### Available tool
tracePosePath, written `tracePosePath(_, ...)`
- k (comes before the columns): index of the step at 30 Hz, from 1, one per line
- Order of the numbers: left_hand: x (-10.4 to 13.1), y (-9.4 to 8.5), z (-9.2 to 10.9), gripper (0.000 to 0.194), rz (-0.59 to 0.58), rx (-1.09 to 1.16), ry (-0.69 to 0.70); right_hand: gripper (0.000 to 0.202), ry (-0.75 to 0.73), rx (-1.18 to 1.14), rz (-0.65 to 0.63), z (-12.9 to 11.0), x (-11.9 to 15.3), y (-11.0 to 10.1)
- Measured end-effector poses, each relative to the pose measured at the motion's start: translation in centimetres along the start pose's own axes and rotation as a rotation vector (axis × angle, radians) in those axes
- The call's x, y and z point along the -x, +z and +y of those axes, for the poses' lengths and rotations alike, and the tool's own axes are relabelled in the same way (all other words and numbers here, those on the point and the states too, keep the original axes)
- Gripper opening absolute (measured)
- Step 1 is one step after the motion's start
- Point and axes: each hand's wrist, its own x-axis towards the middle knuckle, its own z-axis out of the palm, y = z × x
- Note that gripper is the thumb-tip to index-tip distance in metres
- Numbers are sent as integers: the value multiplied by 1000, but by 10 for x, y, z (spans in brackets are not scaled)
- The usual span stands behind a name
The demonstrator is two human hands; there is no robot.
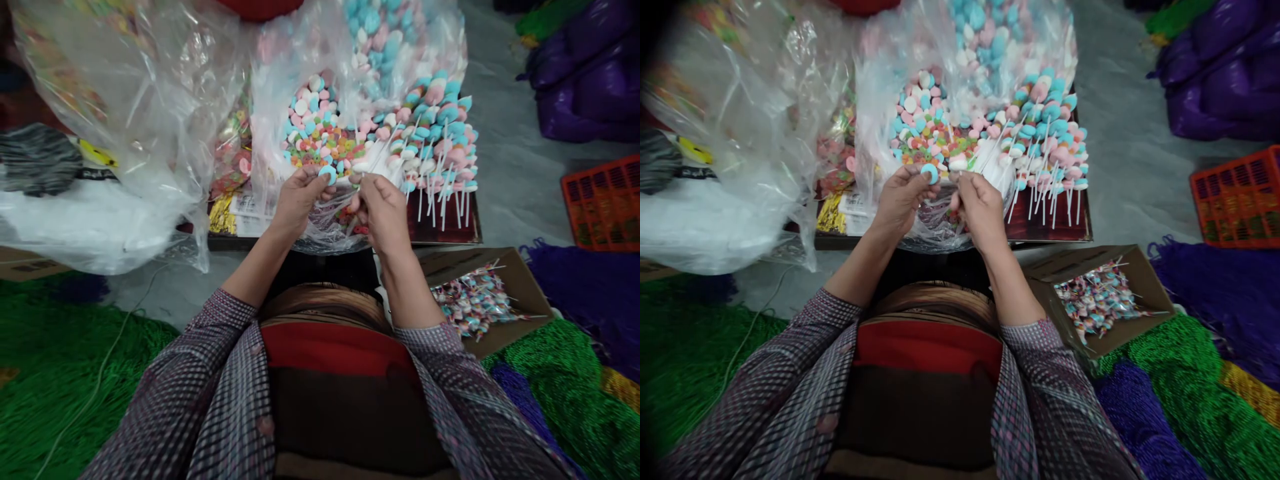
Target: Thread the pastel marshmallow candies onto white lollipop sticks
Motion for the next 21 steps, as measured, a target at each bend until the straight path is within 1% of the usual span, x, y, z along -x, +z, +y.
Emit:
tracePosePath(3, 1, -1, 0, 18, 5, 36, -43, 46, 29, 86, -79, -3, 30, -13)
tracePosePath(5, 2, 0, -1, 18, -8, 58, -53, 47, -18, 180, -115, -2, 46, -19)
tracePosePath(7, 2, 2, -2, 20, -33, 51, -48, 47, -83, 266, -115, 0, 55, -21)
tracePosePath(9, 2, 3, -3, 23, -47, 30, -47, 46, -122, 324, -94, 3, 58, -21)
tracePosePath(11, 2, 3, -4, 24, -44, 19, -52, 43, -131, 362, -73, 6, 57, -21)
tracePosePath(16, 0, 1, -7, 18, -3, 20, -36, 39, -133, 452, -57, 5, 57, -24)
tracePosePath(19, -1, 2, -11, 14, 29, -17, 11, 37, -131, 496, -63, 3, 59, -27)
tracePosePath(21, 0, 3, -13, 12, 38, -60, 76, 35, -127, 524, -68, 2, 60, -28)
